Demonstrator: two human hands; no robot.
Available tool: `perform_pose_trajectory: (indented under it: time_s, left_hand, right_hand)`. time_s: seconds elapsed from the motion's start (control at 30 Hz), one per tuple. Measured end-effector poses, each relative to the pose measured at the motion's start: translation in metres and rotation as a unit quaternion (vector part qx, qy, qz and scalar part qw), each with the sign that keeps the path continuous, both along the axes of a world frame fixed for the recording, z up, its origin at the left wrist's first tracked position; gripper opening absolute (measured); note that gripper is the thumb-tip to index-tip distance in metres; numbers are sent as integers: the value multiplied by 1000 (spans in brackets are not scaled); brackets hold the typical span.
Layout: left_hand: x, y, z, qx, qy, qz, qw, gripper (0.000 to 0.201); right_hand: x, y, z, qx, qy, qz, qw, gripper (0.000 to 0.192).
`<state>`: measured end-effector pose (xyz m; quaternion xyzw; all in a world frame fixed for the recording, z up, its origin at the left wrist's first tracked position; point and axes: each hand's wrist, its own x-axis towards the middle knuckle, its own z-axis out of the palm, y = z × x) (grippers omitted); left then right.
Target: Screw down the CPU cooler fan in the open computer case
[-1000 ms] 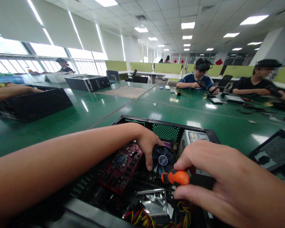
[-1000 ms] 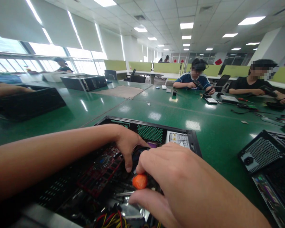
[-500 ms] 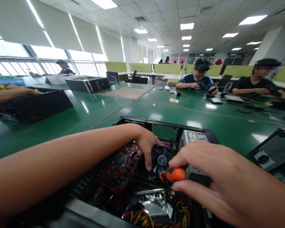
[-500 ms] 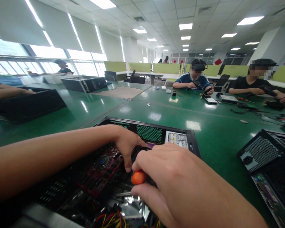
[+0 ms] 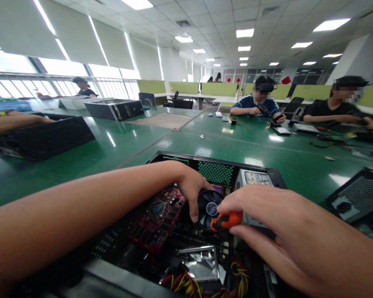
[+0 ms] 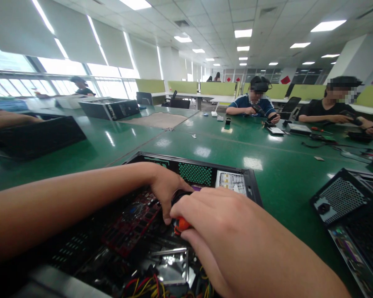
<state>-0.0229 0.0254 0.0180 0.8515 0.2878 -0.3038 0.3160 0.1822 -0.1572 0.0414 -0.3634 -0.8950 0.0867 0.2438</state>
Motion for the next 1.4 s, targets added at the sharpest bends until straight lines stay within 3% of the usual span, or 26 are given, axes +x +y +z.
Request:
perform_pose_trajectory:
  time_s: [0.1, 0.37, 0.87, 1.17, 1.4]
  left_hand:
    - [1, 2, -1, -8, 6, -8, 1000, 95]
    - [-17, 8, -10, -51, -4, 26, 998, 99]
    - [-12, 1, -4, -43, -24, 24, 998, 99]
    - [-15, 1, -7, -46, -23, 26, 998, 99]
    - [-10, -2, -1, -30, -15, 21, 999, 101]
  right_hand:
    - [1, -1, 3, 8, 15, 24, 1000, 36]
    - [13, 7, -8, 164, -17, -91, 982, 29]
    - [12, 13, -5, 101, -34, -71, 992, 29]
    - [12, 12, -7, 125, -12, -80, 989, 30]
    - [15, 8, -2, 91, -34, -69, 993, 29]
